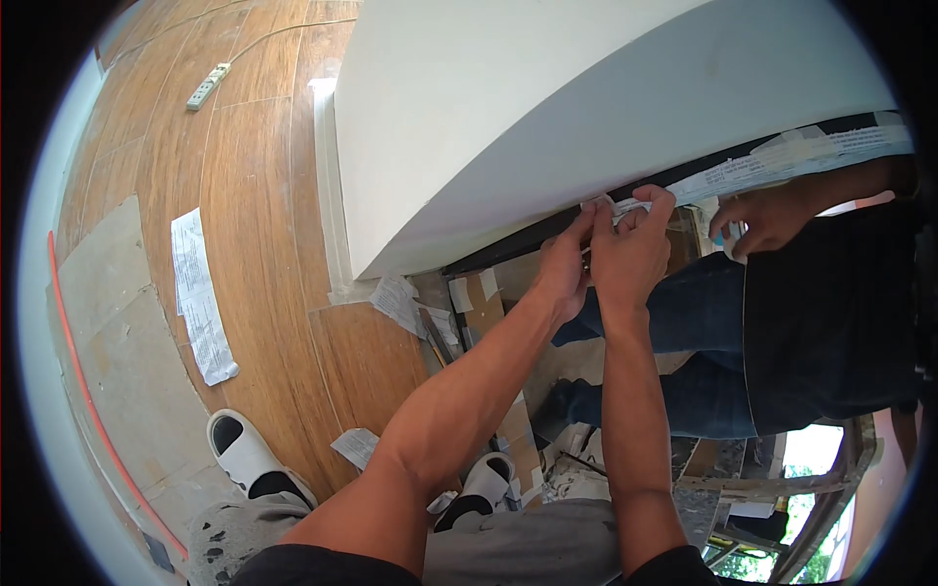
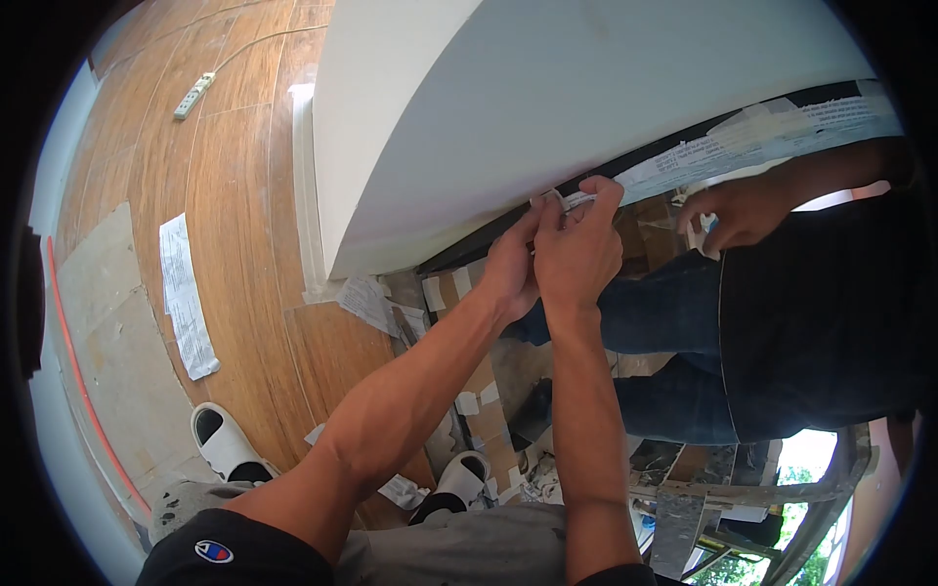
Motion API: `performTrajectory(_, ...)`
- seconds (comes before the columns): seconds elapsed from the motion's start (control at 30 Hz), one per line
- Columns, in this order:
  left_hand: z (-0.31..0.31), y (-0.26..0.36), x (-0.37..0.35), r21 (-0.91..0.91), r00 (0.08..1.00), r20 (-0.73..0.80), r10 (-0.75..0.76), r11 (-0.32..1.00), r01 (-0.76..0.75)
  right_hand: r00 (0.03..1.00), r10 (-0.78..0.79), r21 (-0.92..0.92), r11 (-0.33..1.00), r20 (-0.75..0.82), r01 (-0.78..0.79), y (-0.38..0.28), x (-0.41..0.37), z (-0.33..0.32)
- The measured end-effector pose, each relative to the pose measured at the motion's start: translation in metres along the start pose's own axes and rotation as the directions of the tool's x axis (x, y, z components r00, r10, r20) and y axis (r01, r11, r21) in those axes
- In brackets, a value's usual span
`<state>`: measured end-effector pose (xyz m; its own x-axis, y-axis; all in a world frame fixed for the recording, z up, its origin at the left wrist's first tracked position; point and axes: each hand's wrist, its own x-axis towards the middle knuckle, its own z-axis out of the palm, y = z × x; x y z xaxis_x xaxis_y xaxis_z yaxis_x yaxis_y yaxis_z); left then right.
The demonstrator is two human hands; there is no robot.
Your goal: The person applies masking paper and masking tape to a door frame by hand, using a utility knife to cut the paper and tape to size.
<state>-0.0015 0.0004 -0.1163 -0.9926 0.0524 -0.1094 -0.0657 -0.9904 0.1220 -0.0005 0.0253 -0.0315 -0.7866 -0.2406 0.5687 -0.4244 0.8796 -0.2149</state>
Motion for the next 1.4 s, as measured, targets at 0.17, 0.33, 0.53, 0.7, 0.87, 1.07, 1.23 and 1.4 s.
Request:
performTrajectory(0.17,0.006,-0.001,-0.001,-0.030,0.997,-0.074,0.000,1.000,-0.002,0.999,-0.026,-0.007,1.000,-0.038,0.026,0.006,-0.001,0.004)
performTrajectory(0.33,0.000,0.014,-0.001,0.016,0.990,-0.083,-0.118,0.993,0.120,0.952,-0.178,0.077,0.976,-0.247,0.203,0.018,0.009,0.009)
performTrajectory(0.53,-0.012,0.011,-0.039,0.770,0.900,-0.265,0.346,0.638,-0.019,0.861,-0.138,0.366,0.863,-0.490,0.347,0.019,0.017,-0.019)
performTrajectory(0.7,0.007,-0.016,-0.032,0.779,0.383,0.319,0.867,-0.010,-0.627,0.895,-0.013,0.537,0.796,-0.445,0.279,0.051,-0.006,-0.018)
performTrajectory(0.87,0.014,-0.003,0.005,0.771,0.426,0.307,0.851,0.040,-0.636,0.963,0.124,0.709,0.700,-0.238,0.085,0.059,-0.012,-0.032)
performTrajectory(1.07,-0.003,0.019,0.018,0.761,0.417,0.529,0.739,-0.196,-0.618,0.971,0.219,0.783,0.619,-0.099,-0.060,0.064,-0.013,-0.040)
performTrajectory(1.23,-0.006,0.023,0.025,0.678,0.307,0.709,0.635,-0.493,-0.545,0.995,0.103,0.875,0.483,-0.011,-0.041,0.056,-0.005,-0.045)
performTrajectory(1.4,0.004,0.028,-0.004,0.758,0.443,0.603,0.663,-0.305,-0.576,0.994,0.087,0.936,0.339,0.070,-0.096,0.037,0.002,-0.060)
